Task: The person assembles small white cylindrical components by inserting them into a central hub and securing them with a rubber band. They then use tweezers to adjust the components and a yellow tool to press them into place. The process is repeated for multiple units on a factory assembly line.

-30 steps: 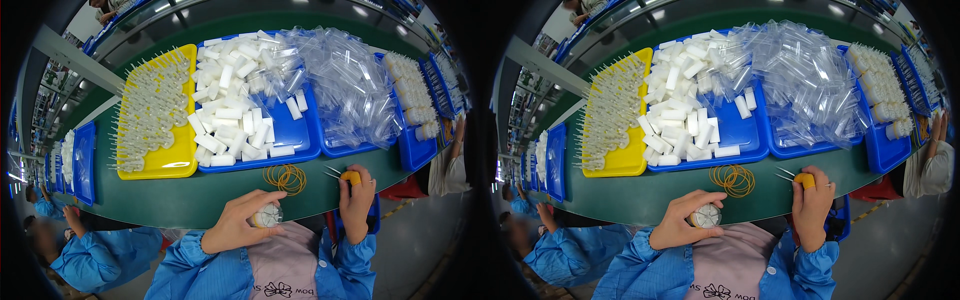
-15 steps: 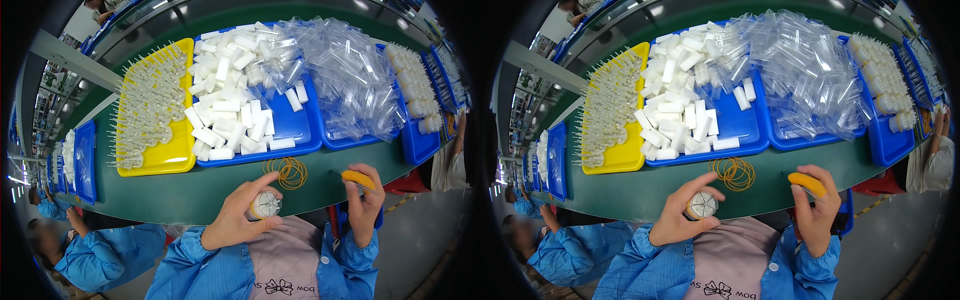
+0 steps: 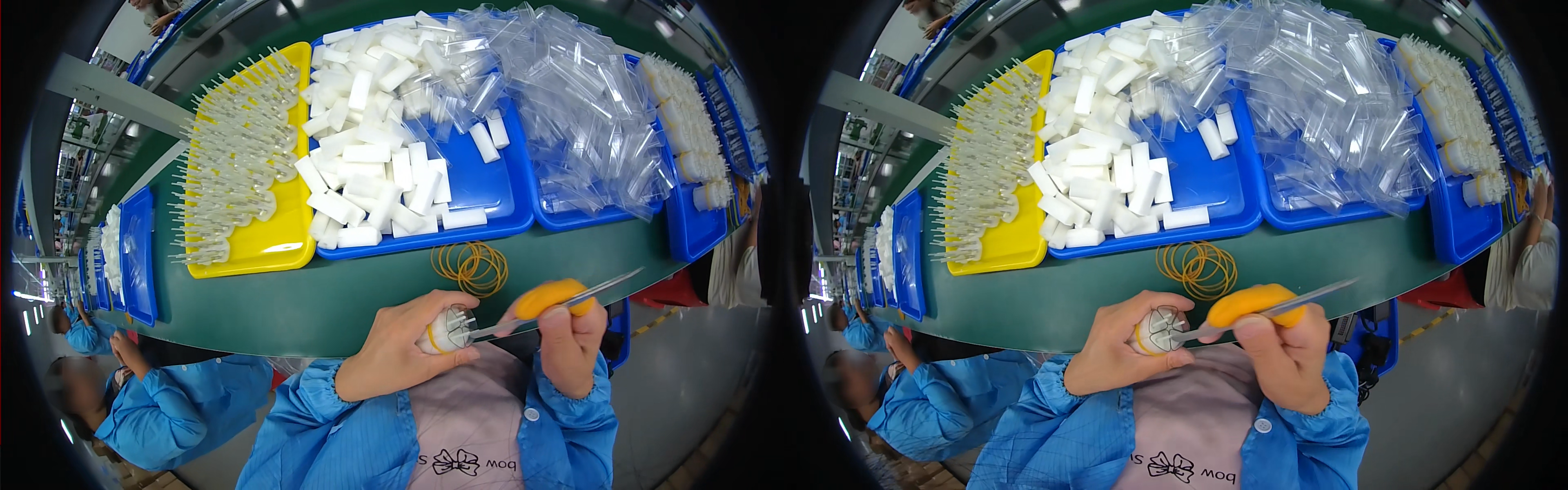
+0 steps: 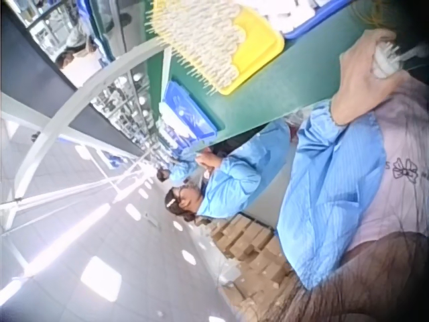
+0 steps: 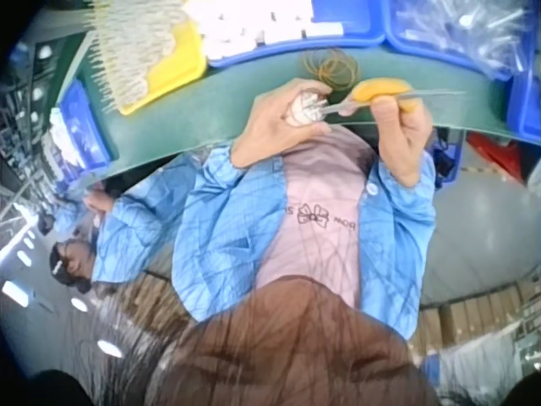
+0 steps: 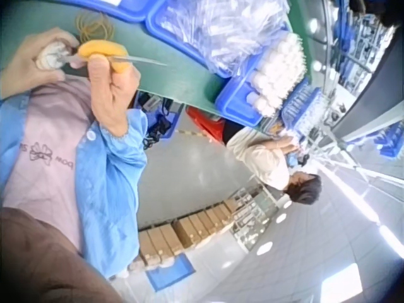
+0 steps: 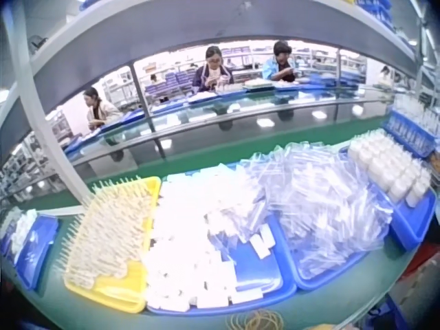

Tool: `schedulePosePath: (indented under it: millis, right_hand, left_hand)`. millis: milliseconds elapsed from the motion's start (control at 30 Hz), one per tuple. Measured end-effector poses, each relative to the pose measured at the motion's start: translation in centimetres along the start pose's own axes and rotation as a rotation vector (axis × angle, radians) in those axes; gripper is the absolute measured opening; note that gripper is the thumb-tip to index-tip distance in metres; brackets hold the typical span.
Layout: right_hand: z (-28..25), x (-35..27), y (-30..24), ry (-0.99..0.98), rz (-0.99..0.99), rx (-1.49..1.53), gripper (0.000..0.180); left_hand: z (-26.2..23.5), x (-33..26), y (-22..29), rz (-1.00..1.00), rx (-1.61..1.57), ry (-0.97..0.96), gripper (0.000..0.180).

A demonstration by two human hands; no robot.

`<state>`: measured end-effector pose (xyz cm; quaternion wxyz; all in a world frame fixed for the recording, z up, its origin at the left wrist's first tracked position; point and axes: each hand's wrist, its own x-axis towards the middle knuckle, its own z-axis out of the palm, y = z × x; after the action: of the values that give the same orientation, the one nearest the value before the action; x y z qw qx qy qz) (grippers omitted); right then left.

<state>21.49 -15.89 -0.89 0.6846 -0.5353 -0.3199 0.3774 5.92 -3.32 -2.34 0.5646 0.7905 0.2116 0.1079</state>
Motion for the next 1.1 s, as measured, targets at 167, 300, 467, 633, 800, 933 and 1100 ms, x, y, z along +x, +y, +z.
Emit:
schedulePosePath:
  millis: [167,300,467,633,800,933,1100]
  right_hand:
    - [0.3,0.0,0.3,-0.085,0.016,-0.128,0.017]
    - [0.5,-0.2,0.1,-0.086,-0.006,-0.200,0.014]
    - [0.7,-0.8,0.2,-0.102,-0.238,-0.437,0.009]
    - [1.4,-0.9,0.2,-0.104,-0.310,-0.499,0.010]
    - [0.8,-0.8,0.9,0.029,0.004,-0.035,0.017]
    - [0.8,-0.7,0.5,-0.030,-0.072,-0.260,0.013]
    - [1.3,-0.5,0.6,-0.035,-0.284,-0.476,0.011]
  left_hand:
    - [0.3,0.1,-0.3,0.012,-0.030,-0.012,0.049]
    - [0.5,0.0,-0.2,0.010,-0.055,-0.023,0.050]
    - [0.4,0.2,0.0,-0.012,-0.131,-0.071,0.047]
    - [0.3,0.2,-0.1,-0.070,-0.152,-0.082,0.048]
    - [0.3,0.2,0.0,-0.008,-0.093,-0.058,0.048]
    - [0.4,0.2,-0.2,-0.003,-0.053,-0.034,0.048]
    - [0.4,0.5,-0.4,-0.017,-0.039,-0.029,0.048]
